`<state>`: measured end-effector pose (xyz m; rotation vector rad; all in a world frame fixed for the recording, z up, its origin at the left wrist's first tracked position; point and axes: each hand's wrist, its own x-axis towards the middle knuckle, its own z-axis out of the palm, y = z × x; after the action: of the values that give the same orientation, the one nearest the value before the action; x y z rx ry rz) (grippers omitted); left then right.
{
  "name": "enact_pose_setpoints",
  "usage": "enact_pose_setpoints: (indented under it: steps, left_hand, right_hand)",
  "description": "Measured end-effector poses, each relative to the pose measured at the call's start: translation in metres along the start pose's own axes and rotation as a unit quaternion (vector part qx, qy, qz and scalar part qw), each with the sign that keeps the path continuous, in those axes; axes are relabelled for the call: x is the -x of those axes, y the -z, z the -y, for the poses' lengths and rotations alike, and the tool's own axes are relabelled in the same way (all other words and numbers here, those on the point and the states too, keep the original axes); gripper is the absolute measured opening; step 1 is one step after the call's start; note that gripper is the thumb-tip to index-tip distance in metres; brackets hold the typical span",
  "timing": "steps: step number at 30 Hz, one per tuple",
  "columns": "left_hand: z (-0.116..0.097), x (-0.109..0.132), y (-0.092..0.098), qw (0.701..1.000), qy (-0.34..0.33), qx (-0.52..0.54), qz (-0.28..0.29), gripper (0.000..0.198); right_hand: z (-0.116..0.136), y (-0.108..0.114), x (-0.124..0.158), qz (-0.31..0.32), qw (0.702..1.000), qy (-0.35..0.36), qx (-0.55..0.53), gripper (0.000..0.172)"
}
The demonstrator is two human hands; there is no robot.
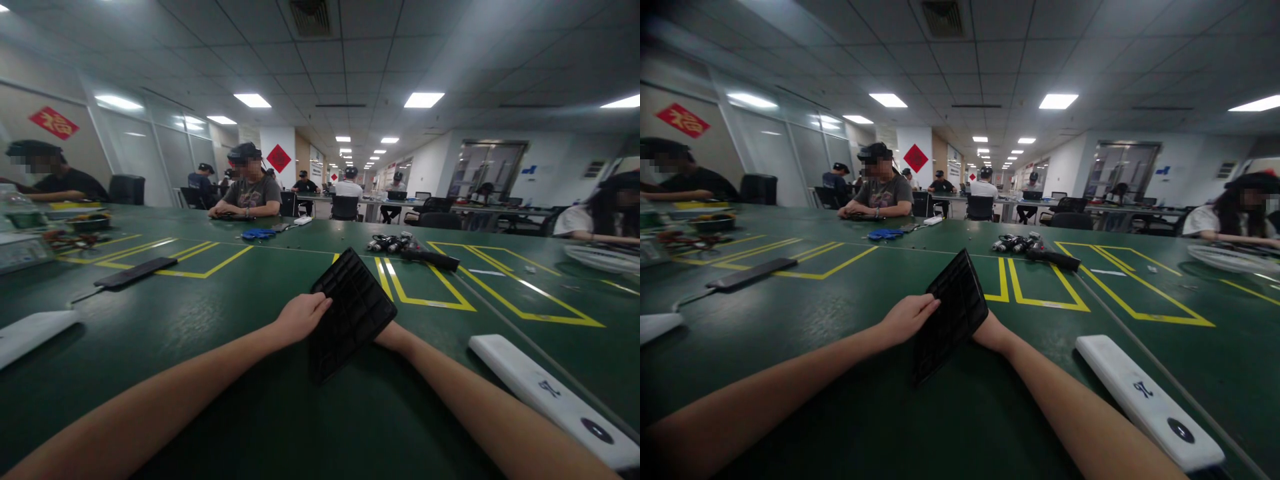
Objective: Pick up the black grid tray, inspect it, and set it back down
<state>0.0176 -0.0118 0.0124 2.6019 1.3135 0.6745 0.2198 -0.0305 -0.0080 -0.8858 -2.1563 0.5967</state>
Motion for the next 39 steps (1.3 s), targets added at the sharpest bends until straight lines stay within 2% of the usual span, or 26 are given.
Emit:
enact_pose_setpoints:
  steps: [5, 9, 11, 13, 15, 17, 18, 19, 20, 21, 25, 28, 32, 34, 36, 39]
  left_hand:
    - [-0.002, -0.001, 0.000, 1.000, 0.012, 0.012, 0.004, 0.045]
    - [-0.002, 0.002, 0.003, 1.000, -0.009, 0.019, -0.011, 0.031]
    - [-0.002, 0.003, 0.006, 0.998, -0.005, 0.068, -0.014, 0.022]
    - [-0.003, 0.002, 0.008, 0.984, 0.041, 0.174, -0.011, 0.014]
    - [-0.003, -0.001, 0.009, 0.935, 0.124, 0.331, -0.010, 0.009]
    - [-0.001, -0.005, 0.009, 0.857, 0.200, 0.475, -0.005, 0.006]
    - [0.000, -0.007, 0.008, 0.826, 0.220, 0.519, 0.001, 0.005]
    - [0.002, -0.008, 0.008, 0.811, 0.228, 0.539, 0.009, 0.006]
    - [0.005, -0.008, 0.006, 0.814, 0.226, 0.535, 0.018, 0.009]
    - [0.007, -0.009, 0.005, 0.834, 0.212, 0.509, 0.028, 0.013]
    - [0.011, -0.005, 0.002, 0.946, 0.094, 0.307, 0.044, 0.047]
    - [0.007, 0.000, 0.002, 0.984, 0.032, 0.173, 0.018, 0.051]
    - [0.001, 0.003, 0.002, 0.998, -0.027, 0.046, -0.028, 0.036]
    - [0.005, 0.000, 0.002, 0.999, -0.019, 0.013, -0.042, 0.035]
    - [0.016, -0.007, 0.007, 0.998, 0.024, -0.017, -0.060, 0.037]
    - [0.048, -0.017, 0.024, 0.984, 0.134, -0.080, -0.084, 0.039]
  right_hand:
    - [0.001, 0.000, 0.000, -0.006, 1.000, 0.003, -0.002, 0.048]
    - [0.002, 0.000, 0.001, -0.007, 1.000, -0.004, -0.002, 0.046]
    - [0.001, 0.000, 0.001, -0.017, 1.000, -0.006, 0.002, 0.046]
    - [0.001, -0.001, 0.000, -0.021, 1.000, -0.004, 0.007, 0.047]
    - [0.001, -0.001, -0.001, -0.020, 1.000, 0.005, 0.014, 0.047]
    - [0.001, -0.001, -0.001, -0.018, 0.999, 0.015, 0.022, 0.046]
    - [0.002, -0.001, -0.001, -0.017, 0.999, 0.016, 0.025, 0.046]
    - [0.002, -0.001, -0.001, -0.015, 0.999, 0.015, 0.027, 0.045]
    - [0.002, -0.001, -0.001, -0.013, 0.999, 0.012, 0.029, 0.045]
    - [0.002, 0.000, -0.001, -0.010, 0.999, 0.009, 0.029, 0.044]
    - [0.001, -0.001, -0.002, -0.004, 1.000, 0.019, 0.021, 0.044]
    - [-0.001, -0.003, -0.003, -0.005, 0.999, 0.036, 0.022, 0.043]
    - [-0.005, -0.007, -0.006, 0.003, 0.998, 0.064, 0.025, 0.042]
    - [-0.009, -0.006, -0.010, 0.006, 0.998, 0.065, 0.023, 0.041]
    - [-0.015, -0.001, -0.014, -0.012, 0.999, 0.031, 0.041, 0.046]
    - [-0.029, 0.019, -0.015, -0.063, 0.985, -0.082, 0.140, 0.064]
